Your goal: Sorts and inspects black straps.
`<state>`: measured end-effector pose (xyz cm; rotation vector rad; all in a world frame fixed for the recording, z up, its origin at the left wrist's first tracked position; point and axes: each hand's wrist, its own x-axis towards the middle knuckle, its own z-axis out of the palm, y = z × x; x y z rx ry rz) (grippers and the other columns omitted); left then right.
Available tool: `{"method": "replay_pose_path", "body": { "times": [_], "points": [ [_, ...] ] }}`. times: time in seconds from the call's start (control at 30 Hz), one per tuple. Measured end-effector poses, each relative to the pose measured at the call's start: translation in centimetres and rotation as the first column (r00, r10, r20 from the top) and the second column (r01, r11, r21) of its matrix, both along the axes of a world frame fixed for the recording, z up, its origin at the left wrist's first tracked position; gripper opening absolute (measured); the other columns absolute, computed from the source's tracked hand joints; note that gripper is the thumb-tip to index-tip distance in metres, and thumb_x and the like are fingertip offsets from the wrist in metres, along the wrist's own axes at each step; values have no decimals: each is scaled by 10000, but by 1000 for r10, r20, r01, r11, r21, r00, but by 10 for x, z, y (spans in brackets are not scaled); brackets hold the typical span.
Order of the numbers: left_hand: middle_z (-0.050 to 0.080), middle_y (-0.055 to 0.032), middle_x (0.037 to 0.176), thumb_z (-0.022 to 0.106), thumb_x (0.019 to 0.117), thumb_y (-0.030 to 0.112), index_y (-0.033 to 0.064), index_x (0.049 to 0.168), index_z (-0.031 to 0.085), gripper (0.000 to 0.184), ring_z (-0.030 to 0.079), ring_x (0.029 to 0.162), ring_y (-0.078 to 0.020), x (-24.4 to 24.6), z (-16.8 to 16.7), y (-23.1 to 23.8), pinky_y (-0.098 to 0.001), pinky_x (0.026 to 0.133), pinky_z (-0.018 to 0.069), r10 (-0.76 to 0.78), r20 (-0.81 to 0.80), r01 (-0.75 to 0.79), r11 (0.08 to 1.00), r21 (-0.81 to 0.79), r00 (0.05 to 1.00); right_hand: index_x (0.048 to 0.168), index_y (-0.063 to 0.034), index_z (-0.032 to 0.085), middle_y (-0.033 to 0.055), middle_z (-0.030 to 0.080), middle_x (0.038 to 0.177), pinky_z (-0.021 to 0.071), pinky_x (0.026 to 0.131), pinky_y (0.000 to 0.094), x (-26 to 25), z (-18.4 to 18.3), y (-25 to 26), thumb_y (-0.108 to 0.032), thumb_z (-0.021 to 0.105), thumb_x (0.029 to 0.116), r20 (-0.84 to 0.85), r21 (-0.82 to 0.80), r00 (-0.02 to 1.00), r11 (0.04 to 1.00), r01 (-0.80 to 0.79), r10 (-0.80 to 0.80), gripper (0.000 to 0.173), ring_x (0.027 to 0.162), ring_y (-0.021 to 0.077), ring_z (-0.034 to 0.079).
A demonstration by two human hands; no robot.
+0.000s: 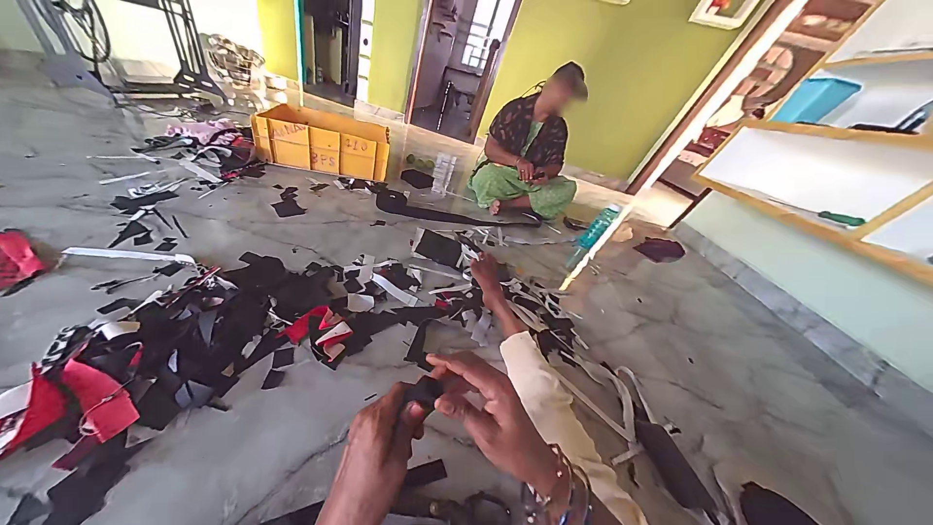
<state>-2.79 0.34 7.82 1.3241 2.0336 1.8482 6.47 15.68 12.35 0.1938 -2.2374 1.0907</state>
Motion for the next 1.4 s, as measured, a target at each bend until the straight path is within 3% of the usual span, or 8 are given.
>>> {"method": "replay_pose_path", "body": {
  "times": [0.1, 0.2, 0.73, 0.93, 1.07, 1.2, 1.3, 1.4],
  "points": [
    [608, 75, 685, 443, 1048, 213, 13, 982, 660, 302, 522, 537, 47, -2, 1, -4, -144, 524, 463, -75, 104, 70, 997, 45, 992, 1314, 53, 632, 178, 669, 1249, 563, 914, 219, 2, -5, -3, -340, 610, 1010, -93, 114, 995, 993, 31, -20, 497, 1125, 100, 661],
    [578, 116, 676, 449, 1042, 190, 28, 971, 638, 259, 524, 551, 71, -2, 2, -7, -124, 538, 470, -147, 208, 124, 985, 118, 967, 1332, 75, 615, 182, 668, 1322, 465, 1080, 234, 3, -17, -14, -292, 589, 1024, -113, 215, 994, 976, 18, 7, 480, 1259, 126, 621],
    [594, 122, 723, 424, 1065, 115, 21, 1029, 613, 214, 529, 591, 67, 1, 11, -11, -133, 568, 467, -324, 289, 277, 942, 192, 901, 1251, 54, 678, 159, 699, 1285, 452, 1088, 207, 0, -16, -23, -217, 538, 1053, -216, 200, 976, 978, 64, -20, 363, 1256, 97, 629],
    [600, 111, 726, 439, 1066, 162, 1, 1033, 617, 243, 533, 591, 68, -4, 8, -16, -128, 566, 473, -231, 270, 189, 967, 173, 935, 1537, 59, 354, 134, 581, 1463, 537, 1057, 337, -4, 4, -15, -453, 537, 1027, -196, -96, 980, 995, -38, 18, 745, 1284, 165, 618],
    [605, 132, 716, 422, 1067, 161, 21, 1053, 617, 240, 543, 574, 63, -18, 2, -21, -127, 537, 483, -150, 318, 80, 971, 224, 936, 1570, 61, 126, 138, 565, 1471, 570, 1004, 394, -14, 48, 14, -613, 551, 955, -273, -393, 962, 912, -118, 7, 1006, 1253, 253, 640],
    [605, 147, 710, 434, 1076, 225, 38, 1054, 626, 269, 544, 573, 69, -28, -2, -27, -124, 534, 482, -93, 296, 23, 973, 231, 951, 1557, -66, 298, 129, 643, 1380, 579, 975, 426, -12, 59, 27, -554, 602, 954, -316, -469, 943, 848, -248, 101, 832, 1209, 294, 664],
    [601, 136, 710, 432, 1068, 219, 25, 1032, 624, 275, 541, 567, 69, -27, -5, -24, -123, 534, 483, -77, 281, 26, 983, 183, 957, 1509, 31, 360, 74, 649, 1368, 597, 926, 358, -11, 36, 10, -504, 562, 993, -144, -312, 986, 942, -125, 83, 770, 1190, 193, 667],
    [598, 117, 707, 421, 1060, 165, 11, 1026, 625, 257, 543, 569, 60, -18, -4, -15, -132, 540, 483, -117, 292, 80, 987, 138, 949, 1421, 135, 476, 193, 613, 1388, 561, 985, 311, -10, 3, -12, -353, 555, 1034, -75, -76, 996, 995, -57, 51, 629, 1241, 168, 634]
  ]
}}
